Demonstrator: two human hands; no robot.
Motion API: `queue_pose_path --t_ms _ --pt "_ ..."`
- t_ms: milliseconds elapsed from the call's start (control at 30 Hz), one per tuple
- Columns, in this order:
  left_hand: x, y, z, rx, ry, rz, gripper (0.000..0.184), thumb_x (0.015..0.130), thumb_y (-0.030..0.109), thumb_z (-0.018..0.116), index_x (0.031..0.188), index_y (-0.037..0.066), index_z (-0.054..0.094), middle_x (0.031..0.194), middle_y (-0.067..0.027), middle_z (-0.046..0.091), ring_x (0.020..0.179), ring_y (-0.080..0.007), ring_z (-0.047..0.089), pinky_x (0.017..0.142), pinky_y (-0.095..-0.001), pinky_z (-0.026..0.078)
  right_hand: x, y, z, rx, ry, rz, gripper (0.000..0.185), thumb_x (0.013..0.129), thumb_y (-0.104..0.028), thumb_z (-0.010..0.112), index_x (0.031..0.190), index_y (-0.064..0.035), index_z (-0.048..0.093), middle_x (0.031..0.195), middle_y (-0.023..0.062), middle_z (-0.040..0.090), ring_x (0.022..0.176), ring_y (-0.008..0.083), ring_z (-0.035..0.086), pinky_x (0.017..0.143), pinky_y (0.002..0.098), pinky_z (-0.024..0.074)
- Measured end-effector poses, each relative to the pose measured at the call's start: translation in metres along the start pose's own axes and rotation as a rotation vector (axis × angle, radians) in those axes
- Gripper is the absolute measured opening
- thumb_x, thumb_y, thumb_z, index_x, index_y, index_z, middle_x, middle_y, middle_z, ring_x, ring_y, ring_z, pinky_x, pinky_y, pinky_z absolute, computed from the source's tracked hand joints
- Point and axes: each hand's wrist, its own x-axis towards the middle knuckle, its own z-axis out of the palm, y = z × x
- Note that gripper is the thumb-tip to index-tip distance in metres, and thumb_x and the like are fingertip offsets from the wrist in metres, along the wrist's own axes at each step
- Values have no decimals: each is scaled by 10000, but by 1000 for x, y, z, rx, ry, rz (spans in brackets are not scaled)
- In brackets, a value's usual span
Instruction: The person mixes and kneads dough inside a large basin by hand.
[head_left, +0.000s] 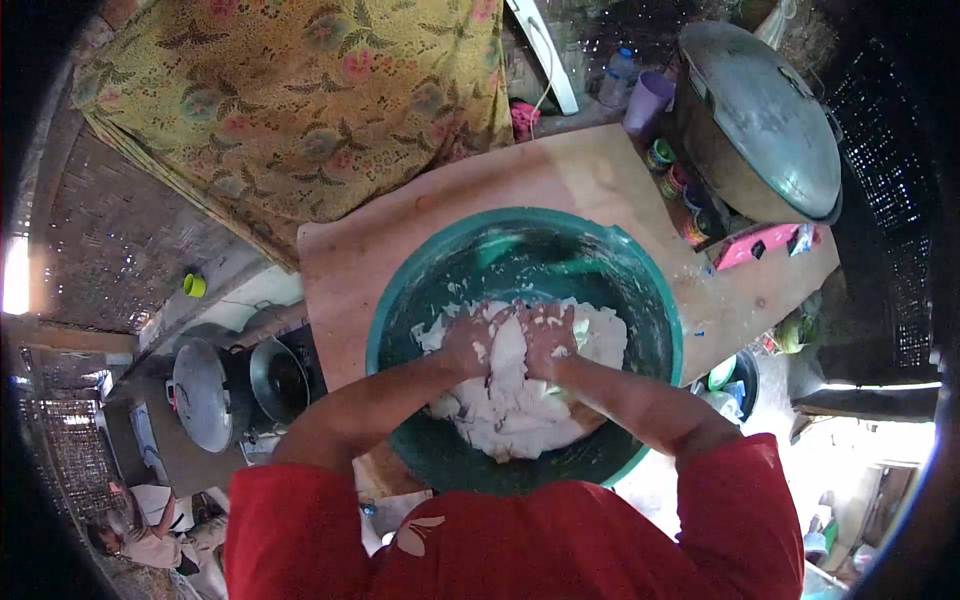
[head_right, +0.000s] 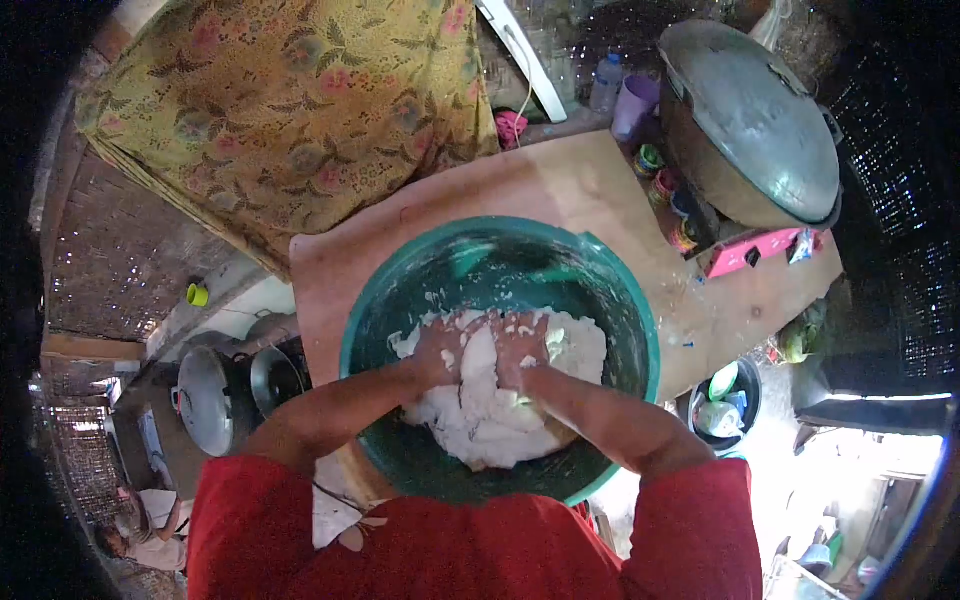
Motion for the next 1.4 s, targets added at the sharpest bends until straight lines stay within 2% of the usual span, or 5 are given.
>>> queue_pose_path --t_ms 100,233,700,933,1400 --pt "46 -15 28 -84 290 -35 490 697 389 583 1123 152 537 913 -157 622 854 -326 614 756 -430 485 40 21 11 -37 -21 24 862 634 -303 676 1361 -92 264 1265 139 450 1173 307 428 950 546 300" --pt "89 -43 48 -144 307 -75 438 701 381 581 1063 135 574 883 -177 620 866 -311 613 754 -431 484 91 43 15 70 -70 121 821 556 -270 726 1296 -192 377 1045 109 610 922 311 601 766 513 489" --pt "-127 42 32 -291 260 378 694 653 490 629 1176 81 426 1079 -224 546 1088 -372 481 831 -514 398 -163 0 -27 179 175 -476 678 685 -294 643 1289 -129 382 1279 174 371 1182 336 388 931 453 384" --pt "-107 88 -2 -76 -43 87 668 587 506 678 1110 125 510 958 -123 603 913 -309 580 698 -477 423 -145 -30 -5 184 -98 -57 715 712 -330 630 1326 -133 322 1247 217 382 1093 433 424 919 451 392" --pt "71 3 111 -539 668 204 170 709 244 575 812 118 626 772 -93 638 758 -217 630 665 -329 503 20 18 60 186 225 36 936 624 -208 674 1387 -168 133 1338 267 281 1078 383 494 854 401 459"
